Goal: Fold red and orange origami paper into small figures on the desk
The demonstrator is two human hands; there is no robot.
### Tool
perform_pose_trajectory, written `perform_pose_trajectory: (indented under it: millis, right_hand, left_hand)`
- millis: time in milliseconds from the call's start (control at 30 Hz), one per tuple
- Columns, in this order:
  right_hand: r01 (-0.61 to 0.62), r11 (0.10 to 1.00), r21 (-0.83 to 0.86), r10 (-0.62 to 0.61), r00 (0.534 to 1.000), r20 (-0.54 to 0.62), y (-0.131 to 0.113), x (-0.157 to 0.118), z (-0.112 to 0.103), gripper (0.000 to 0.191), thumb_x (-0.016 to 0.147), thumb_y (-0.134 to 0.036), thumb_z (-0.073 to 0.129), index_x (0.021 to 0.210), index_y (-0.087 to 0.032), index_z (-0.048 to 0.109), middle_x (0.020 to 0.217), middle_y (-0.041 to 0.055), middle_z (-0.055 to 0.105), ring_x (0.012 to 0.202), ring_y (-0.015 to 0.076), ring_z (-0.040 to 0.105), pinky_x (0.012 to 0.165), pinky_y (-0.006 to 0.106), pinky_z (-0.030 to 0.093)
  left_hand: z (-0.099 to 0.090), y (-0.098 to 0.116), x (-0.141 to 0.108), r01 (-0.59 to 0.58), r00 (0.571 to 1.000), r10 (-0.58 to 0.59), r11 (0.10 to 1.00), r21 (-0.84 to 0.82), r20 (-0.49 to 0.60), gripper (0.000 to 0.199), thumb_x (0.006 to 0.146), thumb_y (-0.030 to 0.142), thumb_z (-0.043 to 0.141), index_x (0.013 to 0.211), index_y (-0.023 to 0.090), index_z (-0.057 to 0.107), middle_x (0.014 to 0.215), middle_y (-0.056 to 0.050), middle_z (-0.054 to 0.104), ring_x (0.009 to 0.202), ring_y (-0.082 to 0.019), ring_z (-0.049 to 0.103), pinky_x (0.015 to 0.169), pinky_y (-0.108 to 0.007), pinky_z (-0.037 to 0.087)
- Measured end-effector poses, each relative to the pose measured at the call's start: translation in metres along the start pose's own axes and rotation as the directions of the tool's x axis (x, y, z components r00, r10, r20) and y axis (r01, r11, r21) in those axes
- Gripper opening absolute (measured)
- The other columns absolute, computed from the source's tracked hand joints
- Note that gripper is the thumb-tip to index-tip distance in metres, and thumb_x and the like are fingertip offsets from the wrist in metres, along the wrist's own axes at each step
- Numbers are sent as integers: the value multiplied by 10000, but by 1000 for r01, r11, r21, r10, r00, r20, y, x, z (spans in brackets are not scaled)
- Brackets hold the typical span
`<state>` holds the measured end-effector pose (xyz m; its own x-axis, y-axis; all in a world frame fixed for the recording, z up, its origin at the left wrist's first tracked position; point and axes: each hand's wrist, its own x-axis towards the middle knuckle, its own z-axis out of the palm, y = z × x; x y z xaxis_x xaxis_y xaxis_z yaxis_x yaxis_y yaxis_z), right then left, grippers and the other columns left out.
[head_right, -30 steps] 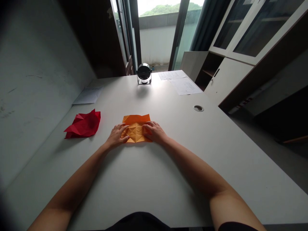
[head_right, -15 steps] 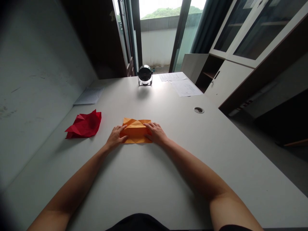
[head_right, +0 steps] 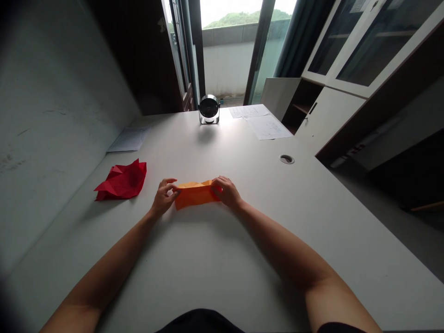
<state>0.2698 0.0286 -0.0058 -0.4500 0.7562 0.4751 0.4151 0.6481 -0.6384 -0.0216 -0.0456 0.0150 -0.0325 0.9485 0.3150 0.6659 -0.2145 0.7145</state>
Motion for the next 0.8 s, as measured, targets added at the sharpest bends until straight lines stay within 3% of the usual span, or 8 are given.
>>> perform_pose_trajectory:
  millis: [133,300,400,500,567,667,733,800]
  right_hand:
    - [-179,961,211,191,981,-42,-7,-1,1,179,893,-397,612,906,-222,646,823,24,700,731,180,617,733,330,520]
    - [-254,877,408,309,948,-73,-14,-1,1,232,850,-440,646,913,-218,634,808,11,657,729,165,592,659,282,508]
    - [-287,839,462,347,937,-50,-17,-1,0,255,834,-448,649,952,-222,628,832,14,654,744,170,599,649,278,519]
    - [-339,819,463,385,923,-6,-18,-4,-1,307,848,-444,623,1078,-240,614,788,-6,645,671,155,586,580,257,505]
    - [-353,838,415,394,919,-13,-17,-6,0,334,866,-429,596,1149,-252,608,729,-26,620,617,142,559,544,240,480]
    - [-351,898,266,380,923,-65,-12,-8,2,328,880,-384,572,1177,-257,627,652,-43,575,580,133,524,532,227,446]
    - [-351,924,152,366,927,-83,-9,-8,2,321,883,-351,563,1182,-262,639,627,-50,561,571,131,514,544,229,434]
    - [-350,935,55,353,933,-74,-6,-7,3,328,891,-323,551,1202,-269,637,631,-52,569,580,134,523,570,237,438]
  left_hand:
    - [0,6,-1,17,999,-8,965,-261,37,299,935,456,573,790,197,602,1374,-106,590,1264,-276,545,1030,-446,457]
    - [11,9,-7,239,971,-157,720,-652,182,367,855,524,681,992,194,597,1047,-78,715,931,-222,684,805,-347,553]
    - [17,11,-9,324,945,-188,624,-711,266,418,796,489,757,1038,178,618,1015,-69,720,897,-213,691,799,-337,564]
    - [19,11,-9,352,936,-212,608,-712,282,462,774,486,772,1078,170,628,1080,-91,723,939,-238,700,837,-373,573]
    - [17,8,-7,335,942,-229,666,-667,244,443,798,489,740,1091,176,627,1075,-92,726,935,-242,704,827,-380,576]
    - [11,6,-7,245,968,-243,877,-413,59,344,863,449,664,1101,203,627,972,-65,720,875,-224,693,797,-373,568]
    - [6,8,-8,127,984,-141,984,-126,-106,277,905,384,609,1122,214,631,1006,-72,700,935,-233,668,869,-406,546]
    - [4,15,-11,-18,985,40,991,129,-168,245,940,318,549,1147,216,633,1110,-91,674,1061,-253,624,978,-449,497]
